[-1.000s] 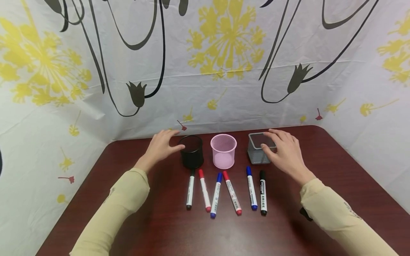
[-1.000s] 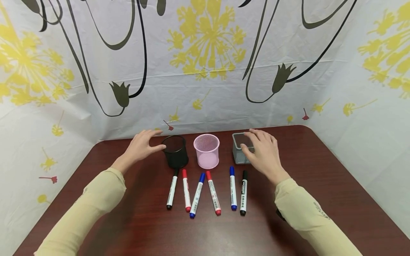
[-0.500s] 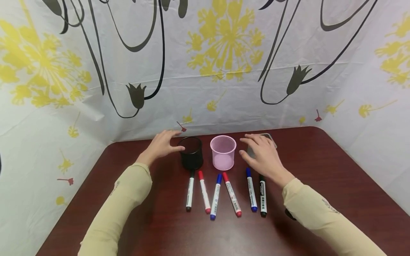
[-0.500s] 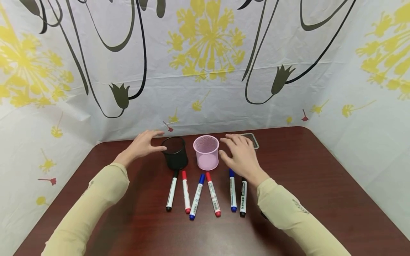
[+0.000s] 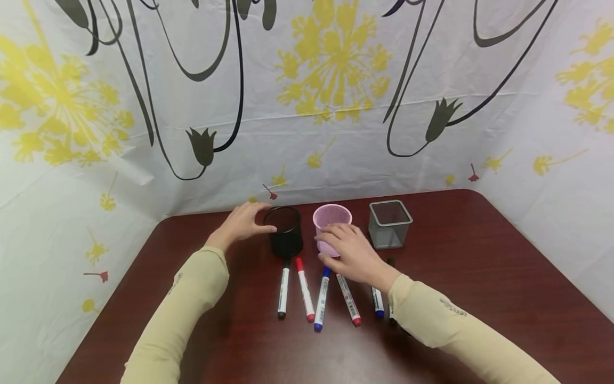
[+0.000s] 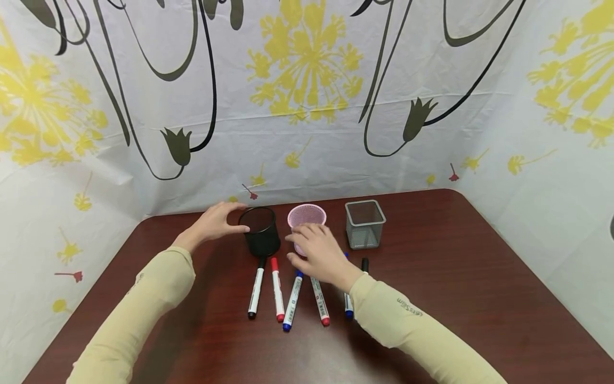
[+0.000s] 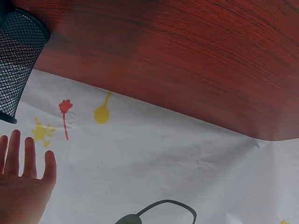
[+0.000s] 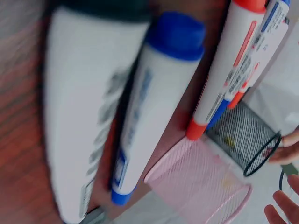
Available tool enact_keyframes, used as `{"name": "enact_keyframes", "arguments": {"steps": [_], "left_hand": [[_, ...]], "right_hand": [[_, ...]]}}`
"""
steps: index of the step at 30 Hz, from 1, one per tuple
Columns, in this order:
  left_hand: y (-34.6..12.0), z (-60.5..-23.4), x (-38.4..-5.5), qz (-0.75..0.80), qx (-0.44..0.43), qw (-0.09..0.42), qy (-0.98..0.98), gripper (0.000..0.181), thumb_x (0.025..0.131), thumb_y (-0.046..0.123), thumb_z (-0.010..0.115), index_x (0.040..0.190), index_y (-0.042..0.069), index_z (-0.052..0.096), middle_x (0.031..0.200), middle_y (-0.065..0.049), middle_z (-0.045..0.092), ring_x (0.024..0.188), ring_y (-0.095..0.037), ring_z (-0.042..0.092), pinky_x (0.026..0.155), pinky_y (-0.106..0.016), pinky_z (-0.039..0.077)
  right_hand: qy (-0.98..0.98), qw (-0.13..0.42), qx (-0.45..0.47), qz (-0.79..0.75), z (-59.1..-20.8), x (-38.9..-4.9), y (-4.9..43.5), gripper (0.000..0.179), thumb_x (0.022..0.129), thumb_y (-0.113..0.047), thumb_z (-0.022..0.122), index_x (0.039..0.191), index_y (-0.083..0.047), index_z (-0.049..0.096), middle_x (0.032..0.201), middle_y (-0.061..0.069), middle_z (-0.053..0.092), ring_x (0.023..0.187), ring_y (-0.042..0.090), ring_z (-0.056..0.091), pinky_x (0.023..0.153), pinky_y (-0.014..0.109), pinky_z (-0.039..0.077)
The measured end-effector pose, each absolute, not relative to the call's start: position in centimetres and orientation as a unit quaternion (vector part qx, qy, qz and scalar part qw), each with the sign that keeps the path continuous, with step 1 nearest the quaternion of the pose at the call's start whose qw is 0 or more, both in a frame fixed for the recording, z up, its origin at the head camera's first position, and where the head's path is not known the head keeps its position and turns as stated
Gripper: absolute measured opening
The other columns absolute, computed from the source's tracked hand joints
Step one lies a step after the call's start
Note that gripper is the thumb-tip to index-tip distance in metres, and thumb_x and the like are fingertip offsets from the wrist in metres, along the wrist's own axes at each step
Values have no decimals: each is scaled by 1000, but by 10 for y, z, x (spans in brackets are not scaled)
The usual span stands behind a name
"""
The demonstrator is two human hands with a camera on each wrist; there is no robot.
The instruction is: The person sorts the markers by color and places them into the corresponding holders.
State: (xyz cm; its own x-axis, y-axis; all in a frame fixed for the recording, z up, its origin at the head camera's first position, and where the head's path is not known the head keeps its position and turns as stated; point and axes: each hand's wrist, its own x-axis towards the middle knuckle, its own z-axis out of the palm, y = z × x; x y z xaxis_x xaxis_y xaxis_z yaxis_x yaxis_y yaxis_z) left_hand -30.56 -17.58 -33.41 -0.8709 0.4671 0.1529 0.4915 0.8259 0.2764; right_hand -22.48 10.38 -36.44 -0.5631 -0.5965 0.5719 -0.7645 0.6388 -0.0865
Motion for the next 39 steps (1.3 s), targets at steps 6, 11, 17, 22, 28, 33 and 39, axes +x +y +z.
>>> {"name": "enact_keyframes", "arguments": {"steps": [6,11,17,22,28,33,39], "left_hand": [[-178,-339,-305,-163,-243,31,-956,63,75,44,66,124,8,50,119,-9,52,110,-27,42,92,-49,28],[-178,-342,-305,-173,-239,28,-955,64,74,45,66,125,9,50,121,-9,51,111,-28,42,92,-46,30],[-177,-341,-305,-175,-240,31,-954,64,74,45,66,124,9,50,119,-8,52,109,-27,44,89,-43,34],[-177,-340,-305,-171,-238,25,-956,64,74,46,66,125,9,50,117,-8,54,109,-27,44,89,-44,33],[-176,-340,-304,-172,-233,18,-957,65,74,46,65,125,9,49,117,-8,54,110,-27,43,90,-44,33],[-175,-339,-304,-169,-231,15,-958,66,74,46,65,126,9,49,118,-8,54,110,-27,43,90,-44,33],[-175,-337,-303,-168,-228,16,-959,65,75,45,65,126,8,49,118,-7,54,110,-28,43,91,-44,32]], "right_hand": [[-857,214,441,156,-373,-218,85,33,81,-31,59,108,-12,61,112,7,54,107,23,45,86,43,34],[-852,181,473,135,-379,-214,69,31,81,-32,59,107,-14,62,109,3,55,105,20,45,83,39,37],[-847,161,498,88,-384,-211,55,30,81,-32,59,105,-15,63,105,1,57,102,18,47,80,34,39],[-848,132,509,69,-386,-207,45,29,81,-30,61,107,-17,62,105,-1,57,102,18,47,82,35,39],[-845,122,518,43,-392,-206,37,28,79,-26,64,106,-19,63,105,-2,57,101,16,47,80,32,40],[-842,127,524,8,-397,-204,31,28,76,-24,68,104,-22,65,103,-5,57,99,14,47,78,31,41],[-832,138,536,-37,-401,-202,25,22,75,-17,66,95,-25,67,93,-8,59,91,12,49,76,27,41]]}}
